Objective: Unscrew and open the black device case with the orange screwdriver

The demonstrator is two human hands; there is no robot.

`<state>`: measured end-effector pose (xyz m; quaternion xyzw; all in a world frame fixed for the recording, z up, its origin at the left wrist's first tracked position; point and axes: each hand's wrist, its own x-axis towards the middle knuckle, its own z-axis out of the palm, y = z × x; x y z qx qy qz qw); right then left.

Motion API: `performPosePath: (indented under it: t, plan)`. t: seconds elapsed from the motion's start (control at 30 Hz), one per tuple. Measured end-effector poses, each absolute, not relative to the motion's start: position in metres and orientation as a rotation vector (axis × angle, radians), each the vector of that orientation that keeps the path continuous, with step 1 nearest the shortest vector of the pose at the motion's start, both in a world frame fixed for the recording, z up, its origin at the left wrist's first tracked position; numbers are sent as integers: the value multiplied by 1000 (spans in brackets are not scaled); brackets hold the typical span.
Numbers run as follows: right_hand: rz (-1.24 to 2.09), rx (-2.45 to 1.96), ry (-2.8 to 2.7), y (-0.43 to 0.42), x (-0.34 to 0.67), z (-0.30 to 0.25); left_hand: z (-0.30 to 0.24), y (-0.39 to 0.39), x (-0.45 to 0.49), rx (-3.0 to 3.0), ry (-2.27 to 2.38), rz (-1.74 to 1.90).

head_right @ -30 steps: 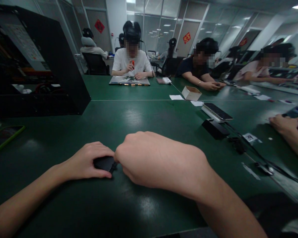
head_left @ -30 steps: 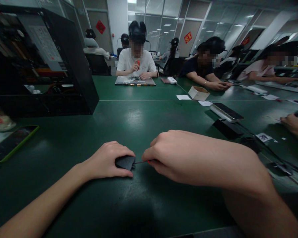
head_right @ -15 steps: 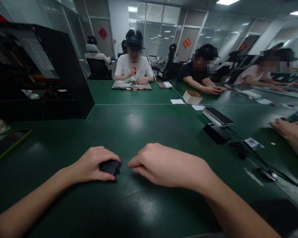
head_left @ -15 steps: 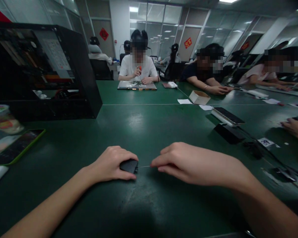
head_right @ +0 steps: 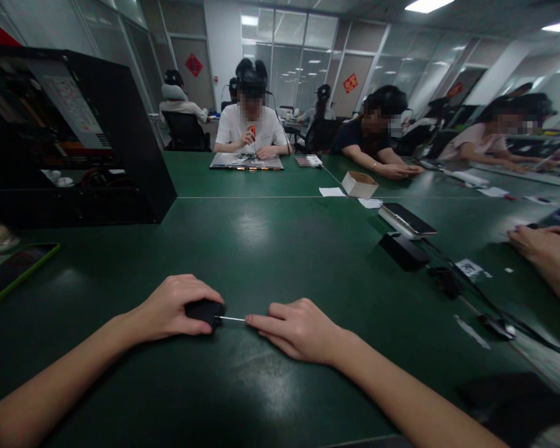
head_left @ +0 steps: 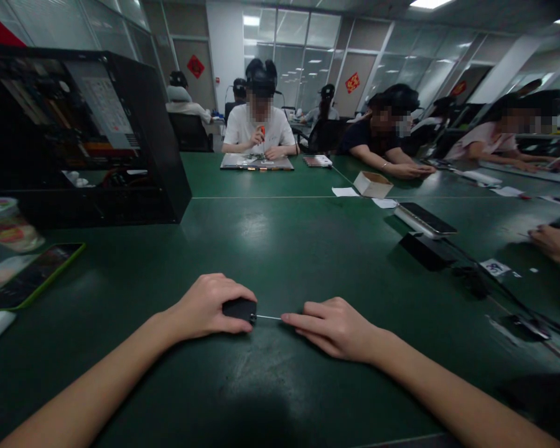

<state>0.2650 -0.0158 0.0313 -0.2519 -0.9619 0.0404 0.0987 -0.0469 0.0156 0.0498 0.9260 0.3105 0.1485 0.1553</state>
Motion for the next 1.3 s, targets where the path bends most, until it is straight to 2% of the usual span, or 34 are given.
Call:
performPosePath:
  t: [0.2,0.27,0.33,0.47,0.57,0.87,1.07,1.3]
  plan:
    - [663,-838,-2620,-20,258,38,46,14,-45,2685,931,505]
    - [718,-849,-2592,-19,258,42,42,14,-45,2709,972,534]
    - [481,-815,-2680,-17,260,45,39,14,-44,2729,1032,547]
    - [-387,-511,-2790,-6,261,57,35,13,-43,2744,1111,525]
    - [-567,-382,-2814,3,254,65,35,12,-42,2746,1105,512]
    - [-83,-531,-2734,14,245,23,36,9,-40,2722,1101,540]
    - [321,-644,-2680,2,246,29,36,9,-39,2695,1094,565]
    - [103,-736,-2770,-1,260,49,36,8,-38,2660,1126,570]
